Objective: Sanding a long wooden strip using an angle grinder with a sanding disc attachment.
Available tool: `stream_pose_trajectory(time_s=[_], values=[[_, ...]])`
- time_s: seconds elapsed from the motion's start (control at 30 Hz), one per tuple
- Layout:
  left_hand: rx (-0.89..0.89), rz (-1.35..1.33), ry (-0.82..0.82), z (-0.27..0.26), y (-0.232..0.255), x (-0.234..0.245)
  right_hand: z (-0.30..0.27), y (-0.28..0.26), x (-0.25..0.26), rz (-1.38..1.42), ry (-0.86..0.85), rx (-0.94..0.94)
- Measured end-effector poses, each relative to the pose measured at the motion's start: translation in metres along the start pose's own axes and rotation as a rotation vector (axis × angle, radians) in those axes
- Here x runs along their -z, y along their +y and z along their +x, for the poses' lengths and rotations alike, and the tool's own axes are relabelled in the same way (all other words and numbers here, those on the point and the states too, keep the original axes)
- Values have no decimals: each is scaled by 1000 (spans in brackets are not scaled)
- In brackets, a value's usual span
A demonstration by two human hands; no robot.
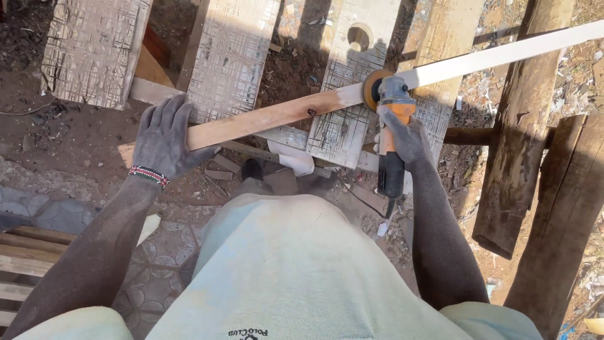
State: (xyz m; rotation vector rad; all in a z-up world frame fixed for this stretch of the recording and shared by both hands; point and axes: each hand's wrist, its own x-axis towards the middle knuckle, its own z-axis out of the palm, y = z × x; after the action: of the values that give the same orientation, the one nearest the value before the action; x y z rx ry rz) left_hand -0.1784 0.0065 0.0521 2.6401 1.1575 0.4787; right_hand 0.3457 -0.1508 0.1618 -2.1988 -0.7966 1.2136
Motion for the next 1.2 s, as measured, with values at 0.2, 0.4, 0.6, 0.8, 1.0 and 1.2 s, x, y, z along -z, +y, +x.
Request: stream_pose_trajectory(time_s=[0.2, 0.4, 0.6, 0.8, 1.0, 1.2], values=[[90, 41, -225, -12, -14, 23, -15, -30, -67, -5, 66, -55], [105, -207, -194, -5, -13, 30, -51, -47, -118, 82, 138, -126], [650, -1453, 310, 52, 33, 37, -69, -52, -129, 19, 38, -98], [371, -2694, 305, 67, 47, 33, -58, -11, -110, -32, 182, -117], [109, -2852, 185, 68, 41, 25, -66, -56, -117, -33, 51, -84], [226, -2579, 241, 43, 34, 61, -49, -14, -89, 233, 197, -160]])
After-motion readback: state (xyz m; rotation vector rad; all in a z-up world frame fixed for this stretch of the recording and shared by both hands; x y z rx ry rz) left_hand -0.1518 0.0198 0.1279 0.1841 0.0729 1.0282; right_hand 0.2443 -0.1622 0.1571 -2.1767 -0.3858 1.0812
